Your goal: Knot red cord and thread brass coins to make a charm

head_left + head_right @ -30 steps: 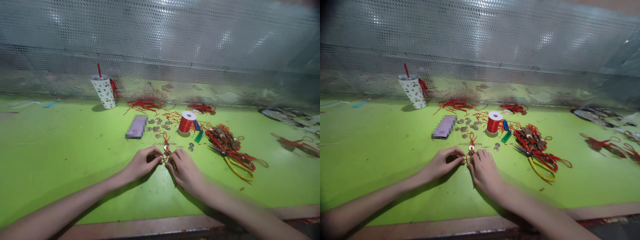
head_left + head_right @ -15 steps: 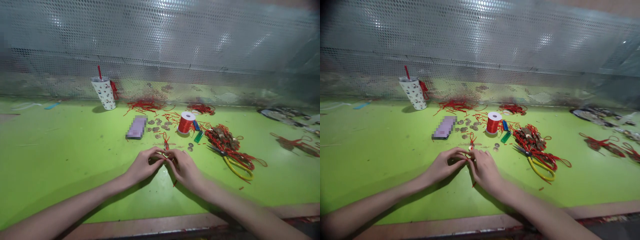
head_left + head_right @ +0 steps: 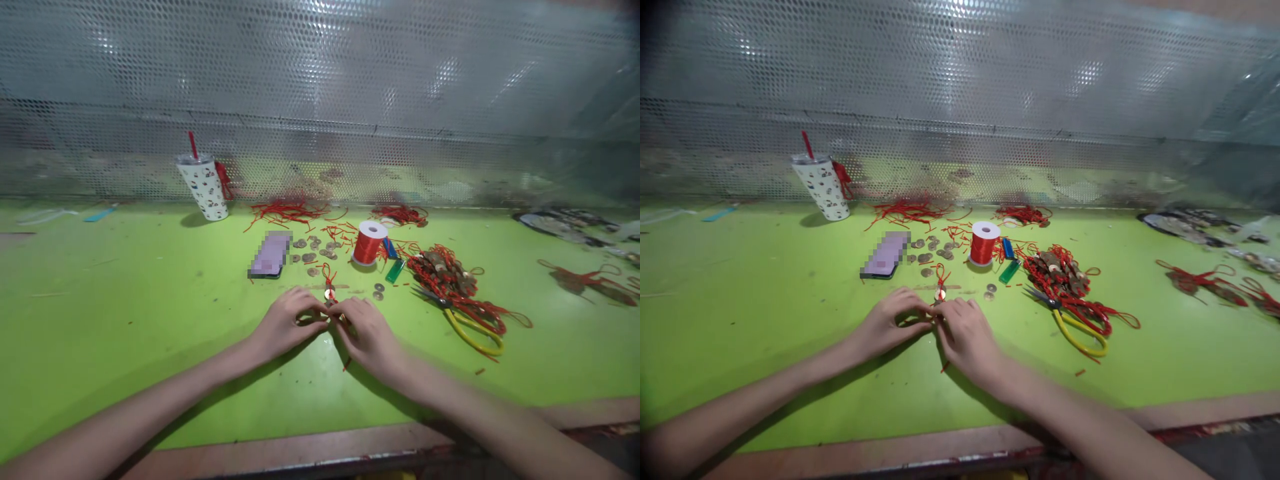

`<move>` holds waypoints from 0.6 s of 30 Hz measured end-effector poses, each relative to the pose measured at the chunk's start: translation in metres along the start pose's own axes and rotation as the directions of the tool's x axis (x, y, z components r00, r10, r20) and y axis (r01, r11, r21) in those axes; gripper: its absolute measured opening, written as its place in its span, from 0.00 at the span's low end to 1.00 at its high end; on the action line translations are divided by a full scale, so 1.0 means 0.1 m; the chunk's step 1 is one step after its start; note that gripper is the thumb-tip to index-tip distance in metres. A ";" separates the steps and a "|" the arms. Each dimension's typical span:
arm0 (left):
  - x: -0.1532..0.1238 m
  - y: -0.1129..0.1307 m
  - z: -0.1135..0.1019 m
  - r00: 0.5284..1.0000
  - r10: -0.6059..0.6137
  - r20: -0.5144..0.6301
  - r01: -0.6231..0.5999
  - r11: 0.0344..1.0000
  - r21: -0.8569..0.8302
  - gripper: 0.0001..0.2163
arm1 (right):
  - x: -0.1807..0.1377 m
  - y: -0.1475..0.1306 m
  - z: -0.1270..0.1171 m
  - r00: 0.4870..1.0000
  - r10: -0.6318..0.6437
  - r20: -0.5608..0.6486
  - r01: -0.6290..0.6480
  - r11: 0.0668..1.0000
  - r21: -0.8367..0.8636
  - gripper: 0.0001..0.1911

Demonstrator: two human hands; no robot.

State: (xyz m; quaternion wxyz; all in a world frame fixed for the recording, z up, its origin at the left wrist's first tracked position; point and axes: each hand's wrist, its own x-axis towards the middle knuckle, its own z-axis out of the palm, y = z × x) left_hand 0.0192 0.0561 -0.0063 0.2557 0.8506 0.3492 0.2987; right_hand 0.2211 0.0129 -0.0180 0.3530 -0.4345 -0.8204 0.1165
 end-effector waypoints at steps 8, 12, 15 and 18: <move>0.17 -0.04 0.00 0.997 0.003 0.078 -0.005 1.000 0.027 0.08 | 0.02 -0.04 -0.01 0.999 0.044 0.015 -0.044 0.999 0.003 0.07; 0.21 -0.04 -0.03 0.993 0.011 0.117 -0.016 0.999 0.046 0.09 | 0.02 -0.04 -0.02 0.998 0.067 0.012 -0.067 0.998 0.004 0.05; 0.21 -0.04 -0.04 0.991 0.009 0.130 -0.012 1.000 0.022 0.09 | 0.02 -0.04 -0.02 0.996 0.086 0.019 -0.086 0.996 0.002 0.05; 0.19 -0.03 -0.02 0.993 -0.042 0.113 0.045 0.999 -0.030 0.08 | 0.01 -0.03 -0.02 0.995 0.102 0.012 -0.102 0.995 0.004 0.04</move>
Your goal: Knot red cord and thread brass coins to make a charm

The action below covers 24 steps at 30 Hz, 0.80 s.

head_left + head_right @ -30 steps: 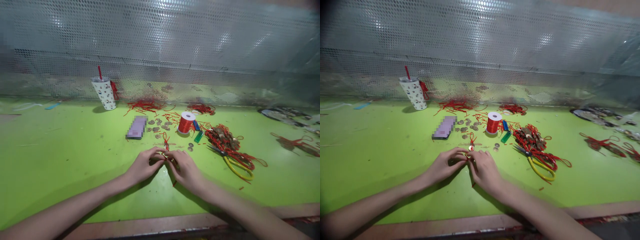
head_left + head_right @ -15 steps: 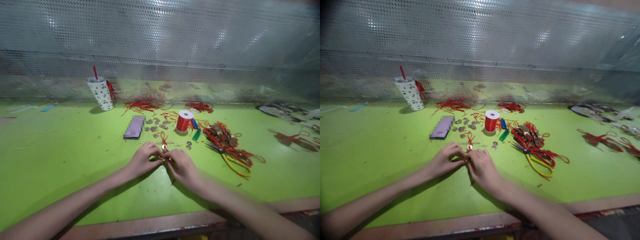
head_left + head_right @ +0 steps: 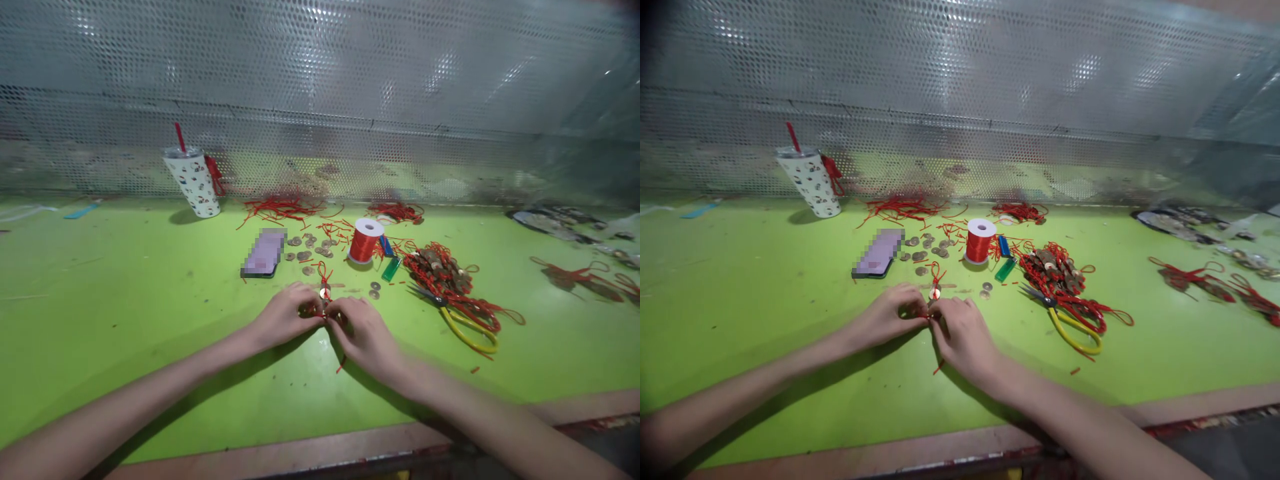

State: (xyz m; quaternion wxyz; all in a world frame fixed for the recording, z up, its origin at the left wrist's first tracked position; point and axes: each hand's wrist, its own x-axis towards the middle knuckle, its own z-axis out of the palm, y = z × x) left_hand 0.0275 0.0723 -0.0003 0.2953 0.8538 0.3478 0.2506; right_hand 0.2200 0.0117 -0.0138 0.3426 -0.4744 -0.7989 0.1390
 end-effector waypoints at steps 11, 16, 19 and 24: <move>-0.06 0.07 0.10 0.994 -0.058 -0.095 0.060 0.998 0.025 0.05 | 0.02 -0.03 0.00 0.999 0.032 -0.002 -0.031 0.998 0.053 0.05; -0.08 0.06 0.09 0.989 -0.117 -0.089 0.114 0.993 -0.041 0.07 | 0.02 0.01 0.01 0.999 0.039 -0.008 -0.039 0.998 0.050 0.05; -0.08 0.09 0.06 0.978 -0.197 -0.066 0.186 0.972 -0.147 0.07 | 0.03 0.02 0.01 0.999 0.053 -0.004 -0.052 0.998 0.046 0.04; -0.04 0.13 0.04 0.953 -0.289 -0.087 0.247 0.913 -0.324 0.09 | 0.03 0.02 0.03 0.999 0.046 -0.009 -0.046 0.998 0.044 0.05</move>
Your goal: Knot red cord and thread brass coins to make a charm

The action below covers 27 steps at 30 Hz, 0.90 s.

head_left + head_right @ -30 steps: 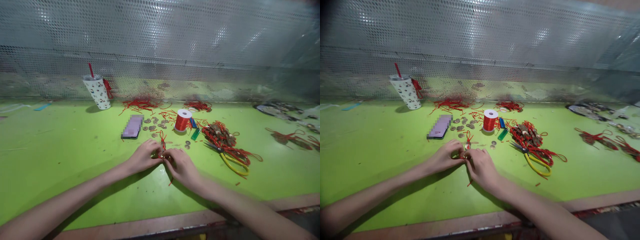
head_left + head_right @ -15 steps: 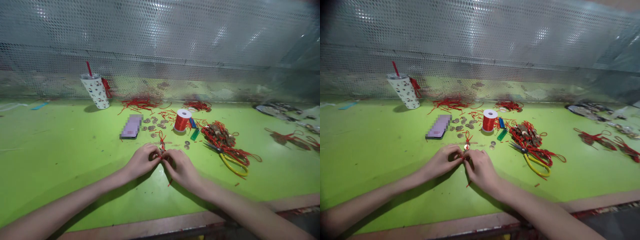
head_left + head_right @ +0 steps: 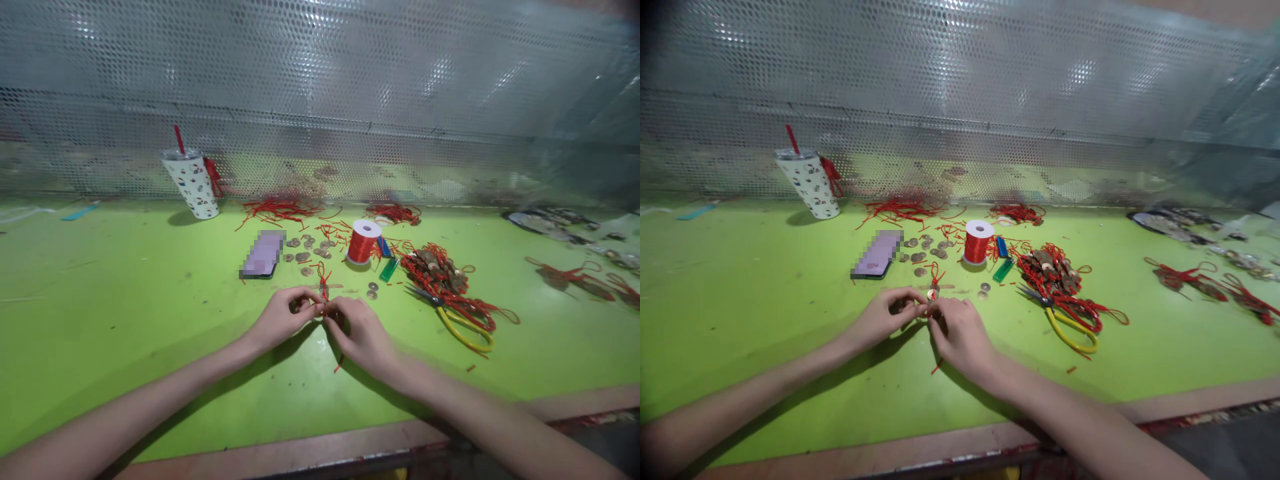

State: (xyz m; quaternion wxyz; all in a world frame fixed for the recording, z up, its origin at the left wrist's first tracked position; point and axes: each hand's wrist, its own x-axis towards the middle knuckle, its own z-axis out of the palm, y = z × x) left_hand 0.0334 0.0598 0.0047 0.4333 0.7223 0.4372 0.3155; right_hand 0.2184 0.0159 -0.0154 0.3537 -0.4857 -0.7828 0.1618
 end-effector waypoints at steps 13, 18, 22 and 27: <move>0.14 -0.06 -0.01 0.988 -0.107 -0.114 0.077 0.967 -0.242 0.10 | -0.07 -0.07 0.02 0.998 -0.067 0.012 0.068 0.992 -0.108 0.05; 0.21 -0.09 -0.03 0.953 -0.242 -0.180 0.180 0.936 -0.303 0.16 | -0.09 -0.07 0.08 0.991 -0.108 0.075 0.116 0.987 -0.115 0.04; 0.23 -0.17 0.00 0.964 -0.198 -0.179 0.136 0.940 -0.312 0.17 | -0.09 -0.07 0.08 0.977 -0.175 0.125 0.189 0.976 -0.109 0.04; 0.22 -0.22 0.03 0.977 -0.137 -0.162 0.090 0.958 -0.271 0.20 | -0.08 -0.08 0.03 0.947 -0.245 0.210 0.263 0.963 -0.063 0.05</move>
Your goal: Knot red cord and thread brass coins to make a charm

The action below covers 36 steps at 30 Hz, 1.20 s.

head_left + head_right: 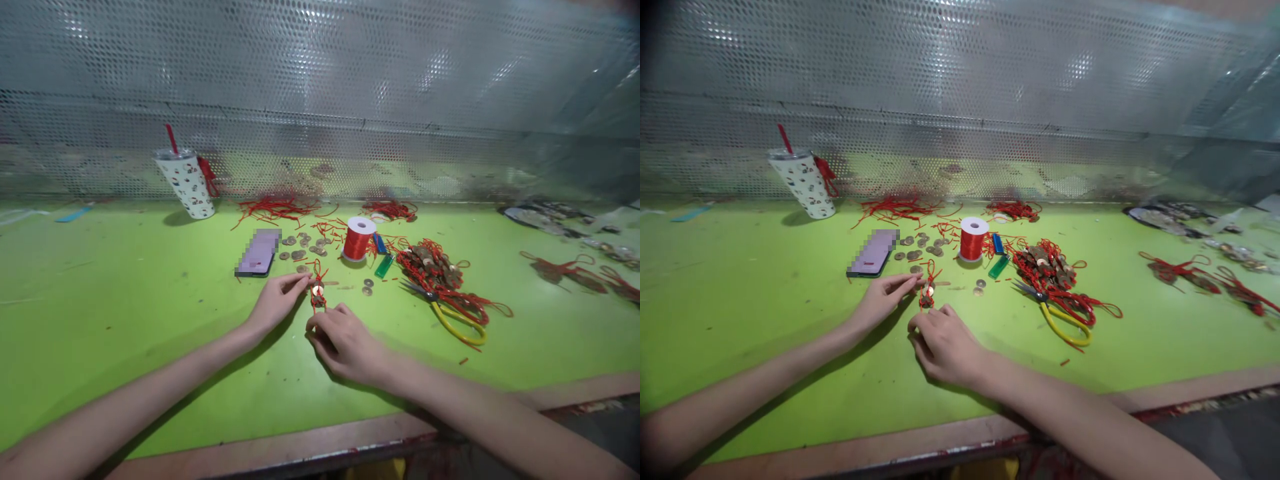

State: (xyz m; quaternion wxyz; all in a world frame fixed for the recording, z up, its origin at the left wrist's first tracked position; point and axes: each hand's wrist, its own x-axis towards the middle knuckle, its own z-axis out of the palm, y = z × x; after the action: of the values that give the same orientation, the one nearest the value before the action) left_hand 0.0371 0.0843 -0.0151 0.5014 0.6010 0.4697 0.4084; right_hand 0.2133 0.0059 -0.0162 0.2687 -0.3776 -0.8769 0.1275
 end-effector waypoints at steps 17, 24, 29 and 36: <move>-0.26 0.21 -0.06 0.997 -0.025 0.080 0.024 1.000 0.006 0.11 | 0.36 0.69 -0.20 0.976 0.196 -0.098 -0.207 0.971 -0.122 0.07; -0.35 0.20 -0.10 0.973 0.044 0.228 -0.068 0.993 0.098 0.10 | 0.51 0.90 -0.09 0.978 0.200 -0.063 -0.209 0.955 -0.208 0.03; -0.29 0.17 -0.15 0.958 0.005 0.288 -0.032 0.995 0.090 0.09 | 0.44 0.84 -0.21 0.981 0.171 -0.088 -0.189 0.945 -0.266 0.05; -0.21 0.19 -0.09 0.963 -0.057 0.265 0.046 0.998 0.049 0.20 | 0.23 0.29 -0.22 0.980 0.185 -0.079 -0.176 0.979 0.104 0.09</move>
State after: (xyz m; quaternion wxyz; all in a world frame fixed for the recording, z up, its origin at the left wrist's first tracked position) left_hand 0.0270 0.0642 0.0048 0.5575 0.6486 0.4221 0.3007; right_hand 0.2298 0.0431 -0.0019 0.3126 -0.4475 -0.8189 0.1769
